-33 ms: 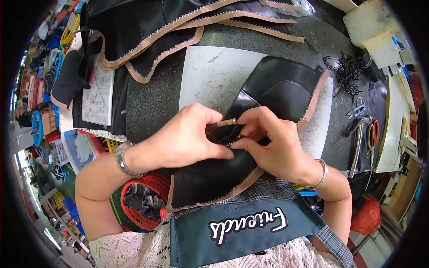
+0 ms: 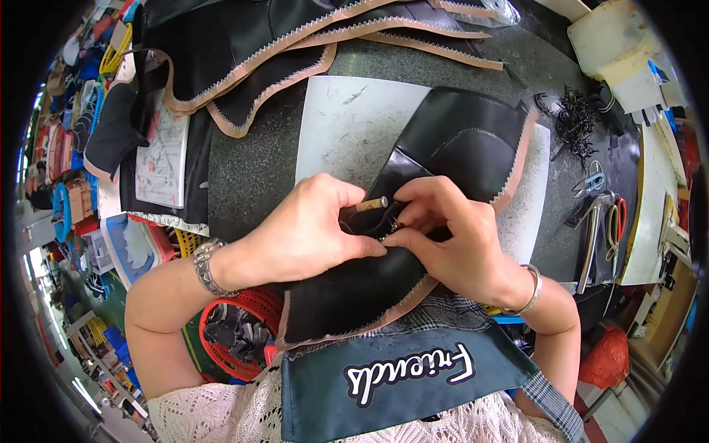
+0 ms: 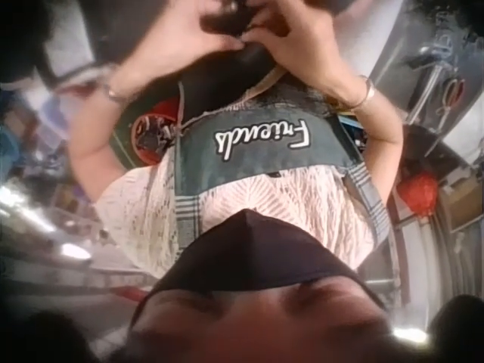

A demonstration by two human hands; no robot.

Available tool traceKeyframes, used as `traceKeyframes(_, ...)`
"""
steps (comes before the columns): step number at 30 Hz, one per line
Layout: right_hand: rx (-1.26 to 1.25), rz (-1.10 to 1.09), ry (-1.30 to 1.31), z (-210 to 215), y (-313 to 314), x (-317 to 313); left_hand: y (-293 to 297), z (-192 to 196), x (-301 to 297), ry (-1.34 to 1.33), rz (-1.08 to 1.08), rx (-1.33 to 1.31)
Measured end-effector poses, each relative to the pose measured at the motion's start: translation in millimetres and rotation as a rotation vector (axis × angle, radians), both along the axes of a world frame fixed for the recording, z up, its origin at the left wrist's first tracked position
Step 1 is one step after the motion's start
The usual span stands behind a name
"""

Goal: Attaching buckles and leather straps to shoe uppers using a hammer and small nails in a factory setting.

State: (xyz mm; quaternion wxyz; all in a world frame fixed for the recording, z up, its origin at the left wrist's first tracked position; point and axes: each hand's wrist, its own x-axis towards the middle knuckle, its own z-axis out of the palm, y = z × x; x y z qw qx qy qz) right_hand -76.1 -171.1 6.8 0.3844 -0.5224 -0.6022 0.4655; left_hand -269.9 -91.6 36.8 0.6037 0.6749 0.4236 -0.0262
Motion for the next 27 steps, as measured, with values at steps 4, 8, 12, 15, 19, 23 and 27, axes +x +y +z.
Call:
traceKeyframes(4, 0.040, -0.032, -0.007, 0, -7, 2, -10, -14, -7, -0.026, 0.061, 0.063)
traceKeyframes(8, -0.021, -0.083, 0.085, -1, -6, 3, -14, -12, -5, -0.031, 0.055, 0.161)
traceKeyframes(12, -0.138, -0.045, 0.092, 4, -3, 5, -15, -14, -4, -0.074, 0.152, 0.075)
traceKeyframes(15, -0.140, -0.013, 0.094, 2, 0, 6, -17, -16, -4, -0.104, 0.164, 0.082)
traceKeyframes(19, -0.163, 0.017, 0.102, 7, 6, 5, -19, -22, -7, -0.121, 0.185, 0.068)
traceKeyframes(23, -0.170, 0.072, 0.077, 7, 7, 6, -18, -24, -11, -0.129, 0.072, 0.202)
traceKeyframes(27, 0.009, 0.142, 0.018, 5, 7, 4, -17, -22, -10, -0.176, 0.138, 0.085)
